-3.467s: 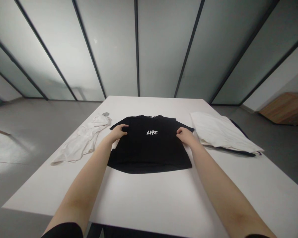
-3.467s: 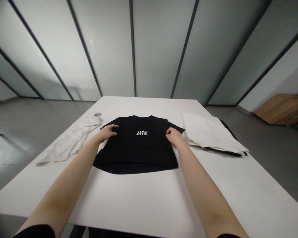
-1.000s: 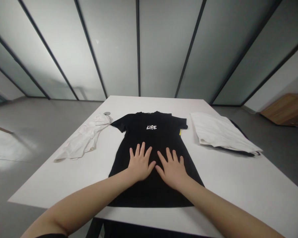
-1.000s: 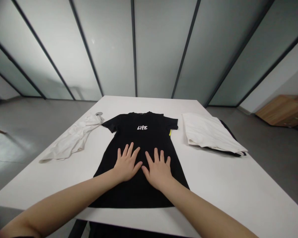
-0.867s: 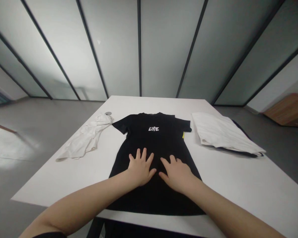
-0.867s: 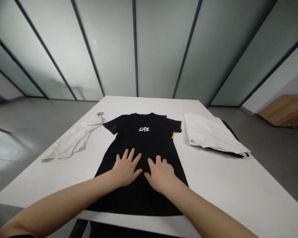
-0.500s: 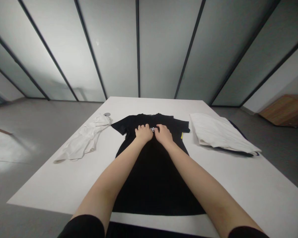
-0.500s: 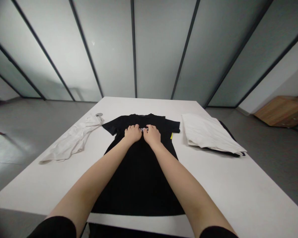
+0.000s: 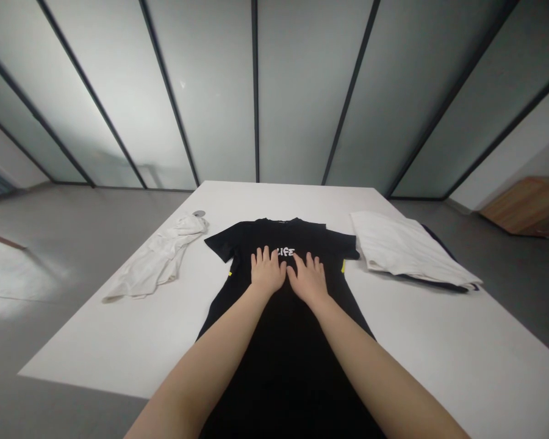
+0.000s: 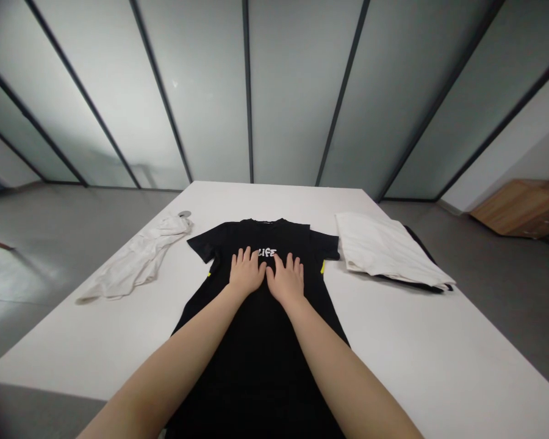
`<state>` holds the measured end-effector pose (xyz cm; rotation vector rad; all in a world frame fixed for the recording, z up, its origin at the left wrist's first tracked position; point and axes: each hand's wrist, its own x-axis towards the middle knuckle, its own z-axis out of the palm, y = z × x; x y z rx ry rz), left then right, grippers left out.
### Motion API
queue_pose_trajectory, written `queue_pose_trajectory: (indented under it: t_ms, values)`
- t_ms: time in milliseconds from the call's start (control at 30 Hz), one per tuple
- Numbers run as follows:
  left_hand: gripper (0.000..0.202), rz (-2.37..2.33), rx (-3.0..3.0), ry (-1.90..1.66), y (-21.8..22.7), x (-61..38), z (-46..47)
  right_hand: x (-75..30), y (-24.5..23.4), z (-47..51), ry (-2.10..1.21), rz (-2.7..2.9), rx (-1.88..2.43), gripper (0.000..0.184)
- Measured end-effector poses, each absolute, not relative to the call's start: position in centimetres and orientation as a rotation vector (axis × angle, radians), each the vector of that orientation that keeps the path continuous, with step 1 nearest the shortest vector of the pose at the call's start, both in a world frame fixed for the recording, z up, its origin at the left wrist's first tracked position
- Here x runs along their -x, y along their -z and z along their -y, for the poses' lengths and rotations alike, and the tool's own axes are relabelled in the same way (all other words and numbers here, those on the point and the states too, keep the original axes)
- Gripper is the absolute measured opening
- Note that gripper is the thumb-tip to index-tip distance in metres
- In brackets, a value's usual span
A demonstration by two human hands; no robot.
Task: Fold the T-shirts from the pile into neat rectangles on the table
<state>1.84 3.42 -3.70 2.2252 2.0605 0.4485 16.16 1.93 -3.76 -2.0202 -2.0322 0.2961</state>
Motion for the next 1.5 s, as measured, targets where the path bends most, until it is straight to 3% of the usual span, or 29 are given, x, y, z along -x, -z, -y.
queue_pose_trajectory:
  t_ms: [300,700,833,1000,1100,1233,1333,1500]
  values:
    - [0.065,-2.349,-1.925,-0.419,2.8,4.7,-6.8,-23.5,3.6,-7.3,-0.27,1.683,2.281,0.07]
    - [0.065,-2.465,-1.84,-0.429,2.8,6.0,-7.7,-28.1,2.4,-8.6,-0.206,1.32,2.313,0.051]
    - [0.065,-2.459,-1.833,-0.426,2.7,6.0,-7.6,-28.6,2.0,-8.8,-0.188,1.362,2.187,0.046]
    - [0.064,-2.454,-1.84,-0.455,2.9,6.0,-7.6,-28.0,2.0,-8.8,-0.235,1.677,1.738,0.029]
    - [0.062,-2.494,-1.854,-0.448,3.1,5.9,-7.7,-27.6,2.2,-8.7,-0.257,1.72,1.59,0.03]
    - [0.062,-2.516,-1.871,-0.445,3.3,5.9,-7.8,-28.0,2.4,-8.9,0.05,1.372,1.927,0.054]
    - [0.061,-2.514,-1.877,-0.461,3.5,6.0,-7.9,-28.6,2.8,-9.1,0.06,1.291,2.296,0.07]
    - [0.061,-2.512,-1.86,-0.473,3.6,6.0,-8.0,-29.0,2.9,-9.1,-0.034,1.48,2.401,0.041]
